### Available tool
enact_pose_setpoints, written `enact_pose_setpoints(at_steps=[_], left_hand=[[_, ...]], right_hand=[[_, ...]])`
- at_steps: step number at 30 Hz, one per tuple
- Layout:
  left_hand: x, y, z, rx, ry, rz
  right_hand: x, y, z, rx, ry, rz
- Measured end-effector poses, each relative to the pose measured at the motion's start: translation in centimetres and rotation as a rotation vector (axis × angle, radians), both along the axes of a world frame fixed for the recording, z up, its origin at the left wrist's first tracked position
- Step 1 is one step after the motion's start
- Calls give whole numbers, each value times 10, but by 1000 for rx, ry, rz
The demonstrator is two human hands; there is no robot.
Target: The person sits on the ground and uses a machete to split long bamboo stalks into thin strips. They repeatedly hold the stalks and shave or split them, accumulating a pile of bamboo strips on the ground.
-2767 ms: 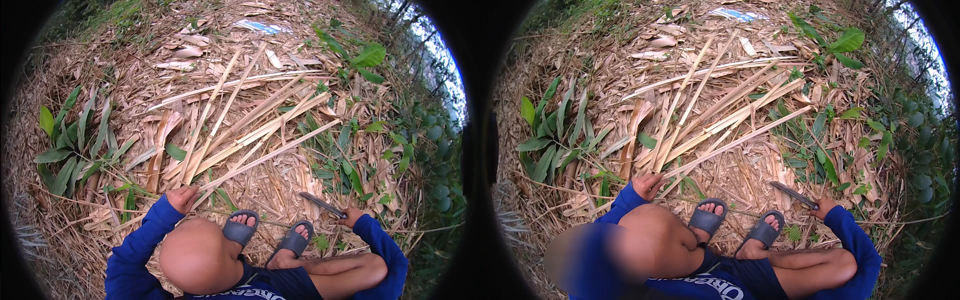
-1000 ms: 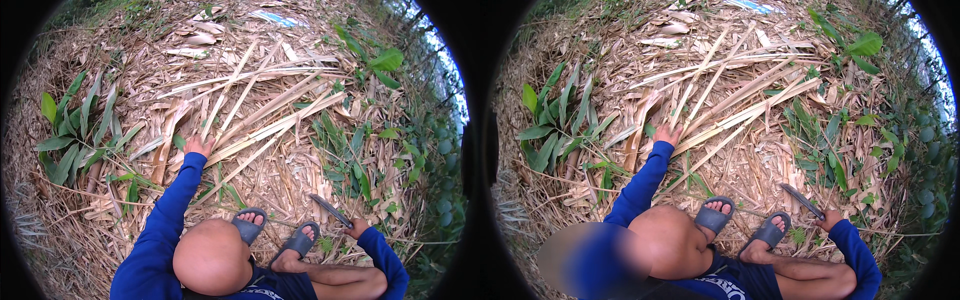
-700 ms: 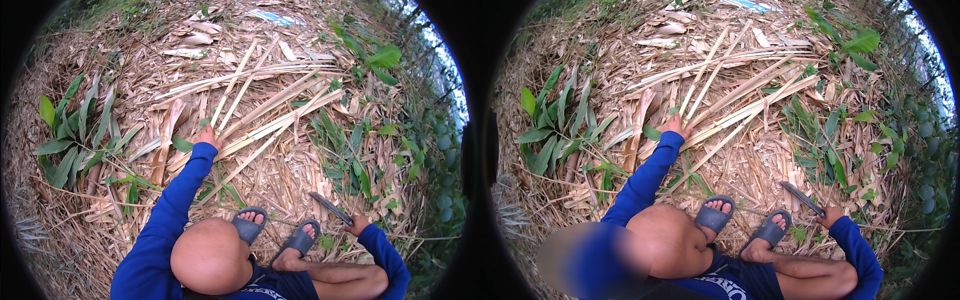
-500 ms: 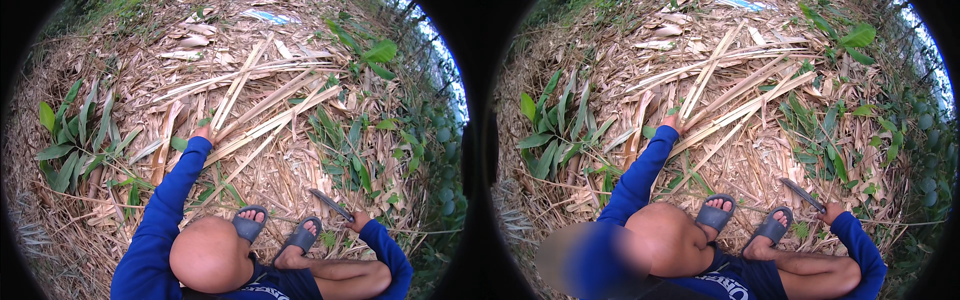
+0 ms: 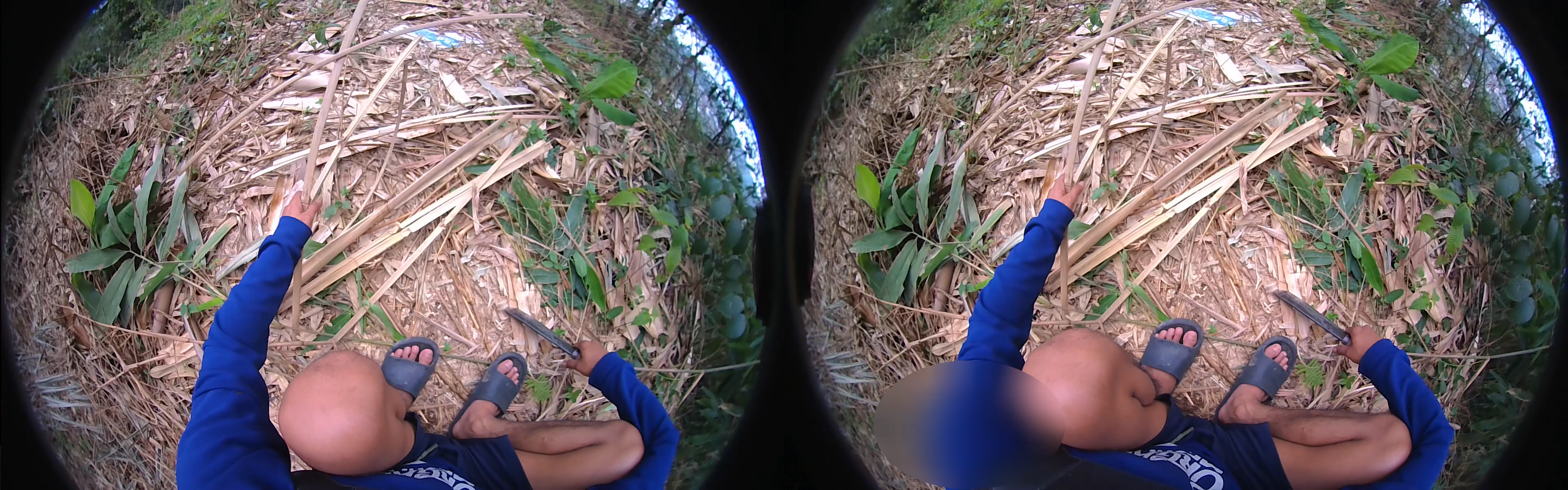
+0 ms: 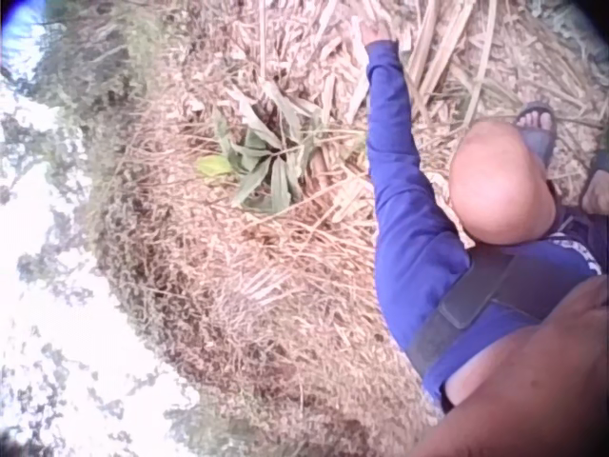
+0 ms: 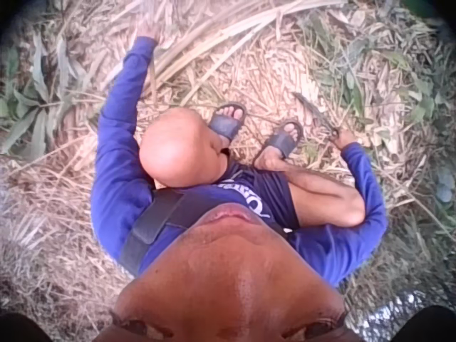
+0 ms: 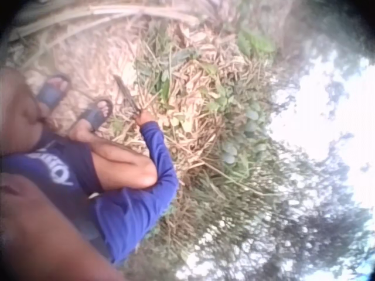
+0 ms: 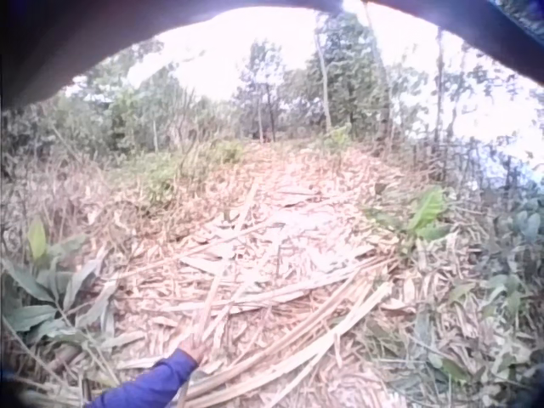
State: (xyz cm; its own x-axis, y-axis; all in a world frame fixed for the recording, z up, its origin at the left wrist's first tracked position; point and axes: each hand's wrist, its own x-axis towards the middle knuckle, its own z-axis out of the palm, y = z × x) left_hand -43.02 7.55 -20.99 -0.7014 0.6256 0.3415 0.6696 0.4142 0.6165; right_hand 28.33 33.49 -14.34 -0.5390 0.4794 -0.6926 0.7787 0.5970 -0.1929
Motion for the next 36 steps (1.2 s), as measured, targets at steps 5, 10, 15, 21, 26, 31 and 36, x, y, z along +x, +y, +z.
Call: enact_pose_setpoints(at_steps=[5,10,15,21,26,31,36], left_hand=[[9,71,89,-48,-119,-79],[-16,152,168,-306,-143,-113],[-23,171,237,-657,-796,-249],[-61,152,251,-1005,-70,-210],[-105,155,277,-965,186,-142],[-92,138,269,-1121,819,35],[-90,99,341,-1298,833,3]], right_hand=[[8,-3,12,14,-51,-35],[10,1,11,13,-65,-25],[7,-6,16,-5,-64,-42],[3,-8,15,-27,-51,-54],[9,-6,8,-39,-46,-50],[16,-2,3,-4,-59,-7],[14,-4,7,-12,-33,-46]])
